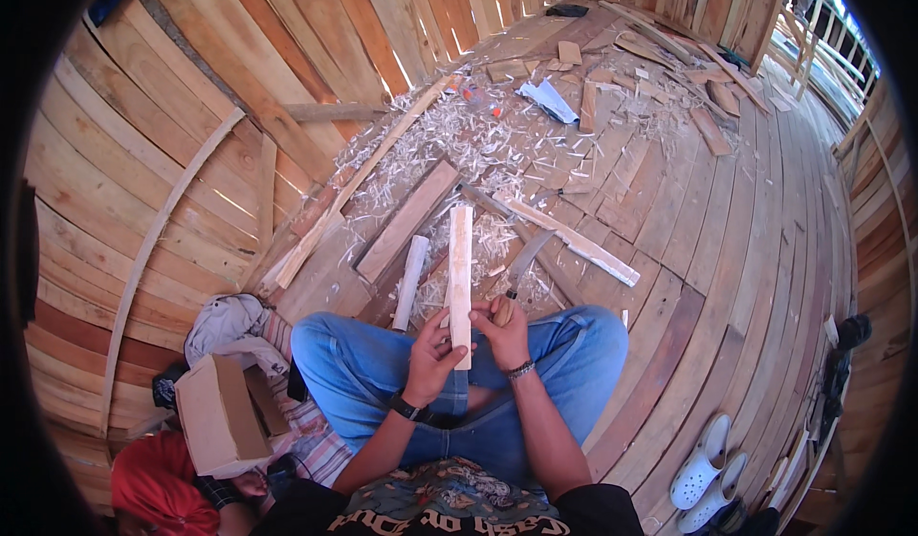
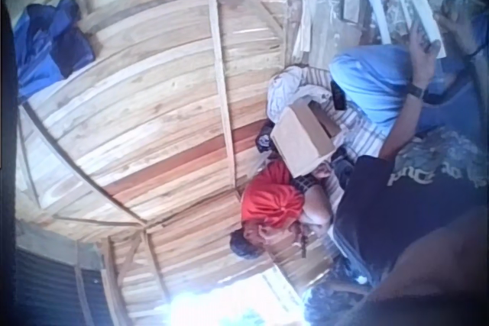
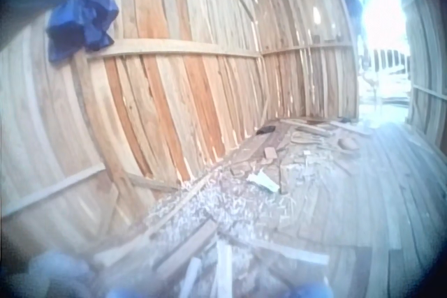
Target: The person carves a piece of wood using a small knife, shaving off thin strips while sitting on the floor.
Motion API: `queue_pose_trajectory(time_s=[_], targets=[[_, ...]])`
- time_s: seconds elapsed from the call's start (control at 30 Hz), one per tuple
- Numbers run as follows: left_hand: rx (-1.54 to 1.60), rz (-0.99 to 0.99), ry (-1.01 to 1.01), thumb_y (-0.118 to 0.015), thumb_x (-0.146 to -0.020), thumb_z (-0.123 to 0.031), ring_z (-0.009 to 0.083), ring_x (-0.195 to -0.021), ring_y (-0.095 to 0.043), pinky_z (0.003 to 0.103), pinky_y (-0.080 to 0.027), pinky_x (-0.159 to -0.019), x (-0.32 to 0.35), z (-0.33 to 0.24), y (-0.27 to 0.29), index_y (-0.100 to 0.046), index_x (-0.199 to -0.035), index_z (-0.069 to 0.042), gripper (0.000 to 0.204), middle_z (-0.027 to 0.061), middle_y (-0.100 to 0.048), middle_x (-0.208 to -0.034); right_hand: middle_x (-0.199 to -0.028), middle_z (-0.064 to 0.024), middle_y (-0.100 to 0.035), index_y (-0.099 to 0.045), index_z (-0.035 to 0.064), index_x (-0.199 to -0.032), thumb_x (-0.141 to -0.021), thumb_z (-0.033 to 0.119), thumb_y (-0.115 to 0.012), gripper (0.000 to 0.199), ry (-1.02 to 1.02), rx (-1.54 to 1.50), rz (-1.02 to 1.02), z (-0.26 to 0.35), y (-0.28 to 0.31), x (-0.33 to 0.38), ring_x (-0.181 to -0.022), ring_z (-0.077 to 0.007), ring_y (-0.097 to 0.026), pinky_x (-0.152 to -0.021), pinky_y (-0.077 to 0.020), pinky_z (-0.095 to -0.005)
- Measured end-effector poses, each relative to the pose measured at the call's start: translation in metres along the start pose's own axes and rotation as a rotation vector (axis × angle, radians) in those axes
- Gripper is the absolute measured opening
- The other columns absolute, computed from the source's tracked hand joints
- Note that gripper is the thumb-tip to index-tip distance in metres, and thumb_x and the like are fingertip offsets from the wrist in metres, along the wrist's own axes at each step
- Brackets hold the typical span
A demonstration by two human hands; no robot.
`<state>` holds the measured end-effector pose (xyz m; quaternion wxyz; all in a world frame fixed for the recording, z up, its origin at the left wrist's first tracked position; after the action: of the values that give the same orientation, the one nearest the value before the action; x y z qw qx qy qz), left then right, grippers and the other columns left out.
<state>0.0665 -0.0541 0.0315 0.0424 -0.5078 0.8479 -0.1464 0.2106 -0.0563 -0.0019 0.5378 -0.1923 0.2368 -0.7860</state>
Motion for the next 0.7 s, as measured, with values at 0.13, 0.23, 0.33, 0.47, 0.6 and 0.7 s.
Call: queue_pose_trajectory(time_s=[0.13,0.23,0.33,0.47,0.6,0.7], targets=[[-0.019,-0.002,0.029,-0.063,-0.085,0.006,0.0239,-0.099,-0.065,0.033,-0.054,-0.086,0.006,0.004,-0.001,-0.029,-0.143,-0.002,0.069,0.0147,-0.059,-0.115,-0.099,-0.0181,-0.066,-0.042,0.0059,-0.088,-0.078,-0.01,-0.068,0.032,0.015,0.025,-0.038,0.003,0.001,-0.001,-0.091,-0.0195,-0.065,-0.078,-0.0542,-0.0308],[-0.041,0.007,0.038,-0.063,-0.085,0.005,0.0226,-0.098,-0.065,0.032,-0.053,-0.086,0.008,0.007,-0.003,-0.029,-0.143,-0.003,0.068,0.014,-0.059,-0.114,-0.101,-0.0185,-0.066,-0.042,0.0061,-0.088,-0.079,-0.01,-0.068,0.032,0.017,0.017,-0.058,0.002,0.006,0.0,-0.093,-0.0197,-0.064,-0.079,-0.054,-0.031],[-0.095,0.009,0.034,-0.063,-0.084,0.006,0.0218,-0.099,-0.064,0.032,-0.053,-0.086,0.009,0.012,-0.002,-0.029,-0.142,-0.003,0.068,0.0138,-0.058,-0.114,-0.103,-0.0187,-0.065,-0.042,0.0062,-0.089,-0.079,-0.01,-0.068,0.032,0.055,0.08,-0.112,0.003,0.01,-0.001,-0.094,-0.0201,-0.064,-0.08,-0.0537,-0.0312],[-0.172,0.009,0.057,-0.061,-0.083,0.009,0.0175,-0.101,-0.061,0.029,-0.051,-0.083,0.015,0.021,-0.001,-0.027,-0.144,-0.005,0.071,0.0118,-0.058,-0.112,-0.104,-0.0185,-0.065,-0.042,0.0063,-0.09,-0.079,-0.01,-0.068,0.032,0.101,0.1,-0.114,0.008,0.011,-0.002,-0.093,-0.0206,-0.065,-0.08,-0.0537,-0.0315],[-0.113,0.061,0.078,-0.063,-0.082,0.009,0.0167,-0.102,-0.06,0.03,-0.05,-0.086,0.021,0.028,-0.006,-0.019,-0.148,-0.007,0.081,0.0116,-0.058,-0.112,-0.106,-0.0186,-0.065,-0.042,0.0061,-0.09,-0.079,-0.01,-0.068,0.032,0.109,0.118,-0.133,0.013,0.009,-0.001,-0.093,-0.0206,-0.065,-0.08,-0.0537,-0.0314],[-0.078,0.11,0.116,-0.064,-0.081,0.008,0.0159,-0.102,-0.059,0.03,-0.049,-0.086,0.025,0.028,-0.01,-0.014,-0.15,-0.009,0.086,0.0111,-0.058,-0.112,-0.108,-0.0188,-0.064,-0.042,0.0056,-0.09,-0.079,-0.01,-0.068,0.032,0.095,0.115,-0.143,0.011,0.011,-0.003,-0.093,-0.0199,-0.065,-0.08,-0.0537,-0.0308]])
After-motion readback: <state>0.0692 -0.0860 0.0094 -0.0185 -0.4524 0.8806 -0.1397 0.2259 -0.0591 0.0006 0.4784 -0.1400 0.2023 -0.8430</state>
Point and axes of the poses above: each hand's wrist, its own x-axis away from the middle knuckle, its own y-axis out of the back of the hand, z = x × y, the point moved 7 cm from there along -x, towards the middle knuckle
